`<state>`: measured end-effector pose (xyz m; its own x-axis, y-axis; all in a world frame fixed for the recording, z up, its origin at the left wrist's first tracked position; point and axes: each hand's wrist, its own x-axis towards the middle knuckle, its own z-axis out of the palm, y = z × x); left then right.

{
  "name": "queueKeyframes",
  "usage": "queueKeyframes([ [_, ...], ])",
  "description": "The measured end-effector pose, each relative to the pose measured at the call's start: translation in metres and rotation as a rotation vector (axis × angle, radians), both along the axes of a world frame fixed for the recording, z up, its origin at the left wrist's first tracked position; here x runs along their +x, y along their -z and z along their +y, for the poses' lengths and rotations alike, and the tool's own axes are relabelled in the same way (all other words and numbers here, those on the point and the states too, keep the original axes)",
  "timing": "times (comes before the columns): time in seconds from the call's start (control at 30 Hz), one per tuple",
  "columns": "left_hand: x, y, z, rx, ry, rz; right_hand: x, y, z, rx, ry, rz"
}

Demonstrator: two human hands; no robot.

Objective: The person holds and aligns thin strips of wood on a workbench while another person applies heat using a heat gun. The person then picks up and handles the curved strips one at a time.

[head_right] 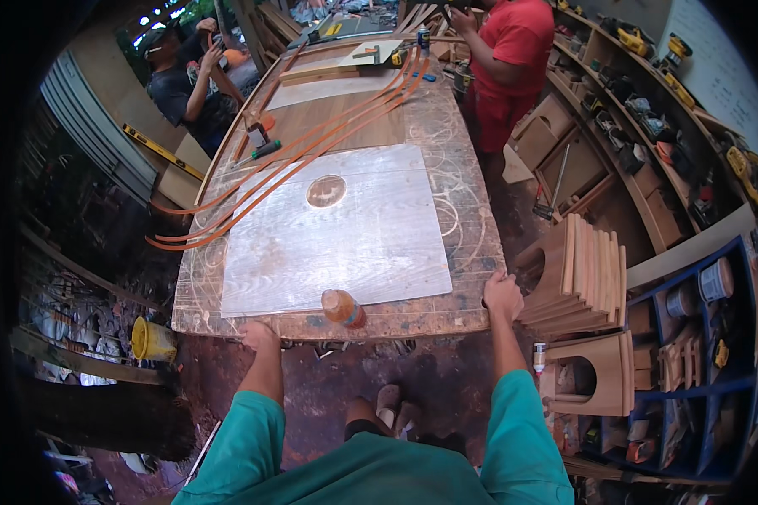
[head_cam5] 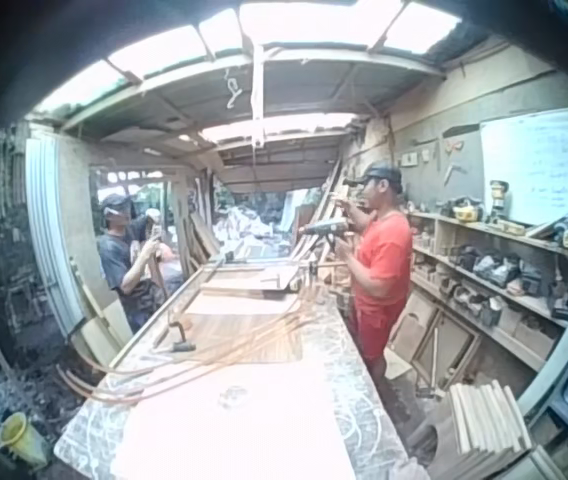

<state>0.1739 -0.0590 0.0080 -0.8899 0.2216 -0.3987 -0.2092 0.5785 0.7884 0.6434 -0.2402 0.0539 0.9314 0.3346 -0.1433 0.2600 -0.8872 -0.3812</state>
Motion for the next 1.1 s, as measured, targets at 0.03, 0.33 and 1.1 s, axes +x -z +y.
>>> queueKeyframes([
  [0.03, 0.0, 0.0, 0.001, 0.0, 0.001, -0.001, 0.0, 0.001, 0.0, 0.0, 0.001, -0.001],
  [0.33, -0.001, -0.001, 0.004, 0.02, -0.004, -0.038, 0.002, 0.001, 0.002, 0.002, -0.012, -0.003],
  [1.1, -0.009, 0.014, 0.005, 0.018, -0.024, 0.038, -0.005, -0.005, 0.003, -0.008, -0.019, -0.02],
])
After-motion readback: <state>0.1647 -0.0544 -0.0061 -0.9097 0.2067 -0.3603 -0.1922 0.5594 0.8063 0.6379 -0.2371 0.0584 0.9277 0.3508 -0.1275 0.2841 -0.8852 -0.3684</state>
